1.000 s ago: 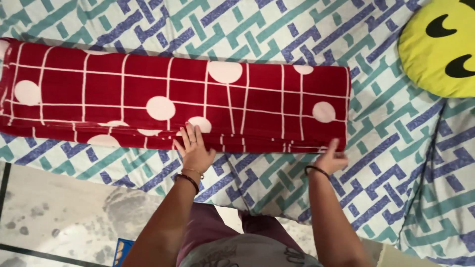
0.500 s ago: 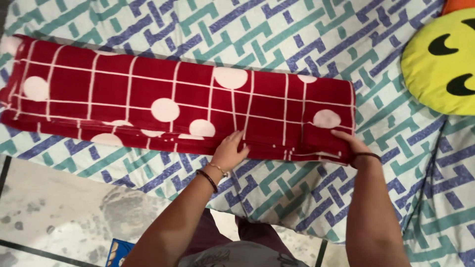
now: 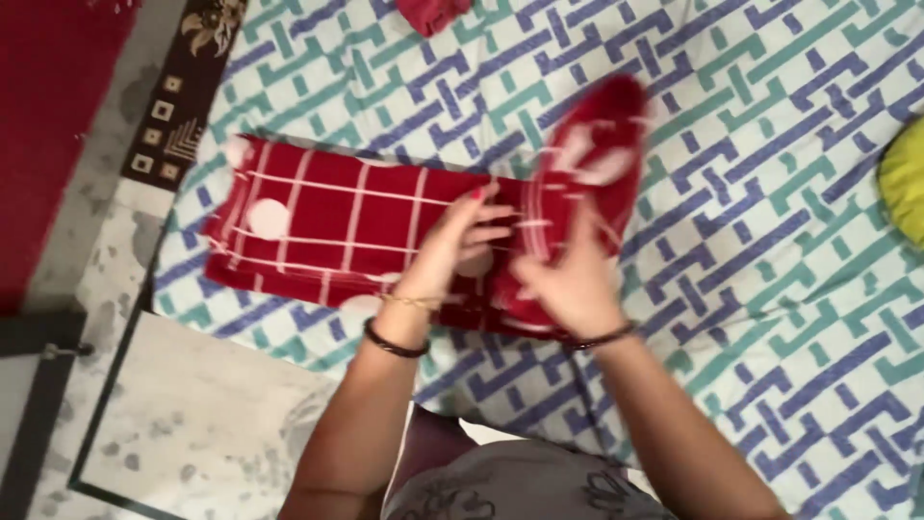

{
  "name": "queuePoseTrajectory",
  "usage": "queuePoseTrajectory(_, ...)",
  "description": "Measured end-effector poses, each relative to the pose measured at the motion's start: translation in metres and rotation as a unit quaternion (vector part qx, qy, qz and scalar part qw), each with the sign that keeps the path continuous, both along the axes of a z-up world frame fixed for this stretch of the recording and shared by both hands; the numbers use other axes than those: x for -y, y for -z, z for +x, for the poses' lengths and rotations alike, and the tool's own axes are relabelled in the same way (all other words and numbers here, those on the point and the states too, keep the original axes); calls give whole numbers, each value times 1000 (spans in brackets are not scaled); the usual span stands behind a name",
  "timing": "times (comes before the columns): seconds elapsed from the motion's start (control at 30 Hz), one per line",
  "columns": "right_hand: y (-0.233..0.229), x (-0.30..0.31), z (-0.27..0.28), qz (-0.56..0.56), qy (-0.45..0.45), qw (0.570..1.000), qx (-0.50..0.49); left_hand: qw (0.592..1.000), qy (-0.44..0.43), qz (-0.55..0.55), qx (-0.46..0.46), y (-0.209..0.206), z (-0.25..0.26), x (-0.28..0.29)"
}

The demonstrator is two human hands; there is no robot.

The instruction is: The person folds a red and white checkered blanket on a bed.

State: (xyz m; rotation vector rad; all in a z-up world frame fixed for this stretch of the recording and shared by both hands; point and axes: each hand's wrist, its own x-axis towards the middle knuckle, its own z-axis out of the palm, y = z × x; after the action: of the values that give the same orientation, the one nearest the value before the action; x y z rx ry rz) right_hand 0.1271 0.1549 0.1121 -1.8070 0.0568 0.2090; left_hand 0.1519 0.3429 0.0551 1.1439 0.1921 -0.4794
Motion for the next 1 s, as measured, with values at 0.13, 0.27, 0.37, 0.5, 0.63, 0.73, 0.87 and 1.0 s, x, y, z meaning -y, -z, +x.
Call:
queuePoseTrajectory(0.13,1,-166,-3,-133,-35,988,69,997,33,67,28,-14,19,-141)
queuePoseTrajectory(0.27,56,-283,-9,-32,-185,981,43,973,-37,230,4,21,23,-250)
queuePoseTrajectory(0.37,82,-308,-14,75,-319,941,84,960,-107,260,0,93,15,-313)
queuePoseTrajectory(0.5,81,-280,8,-4,-324,936,140,970,-151,177,70,125,24,-374)
queuePoseTrajectory(0.63,110,-236,40,-122,-214,955,168,974,-142,163,67,153,48,-445)
queuePoseTrajectory(0.73,148,-207,51,-213,-140,944,211,943,-129,304,33,217,51,-481)
queuePoseTrajectory(0.87,181,-182,41,-370,-55,903,210,847,-197,487,85,227,45,-457)
queuePoseTrajectory(1.0,202,-171,37,-451,6,872,191,743,-224,628,56,189,40,-431)
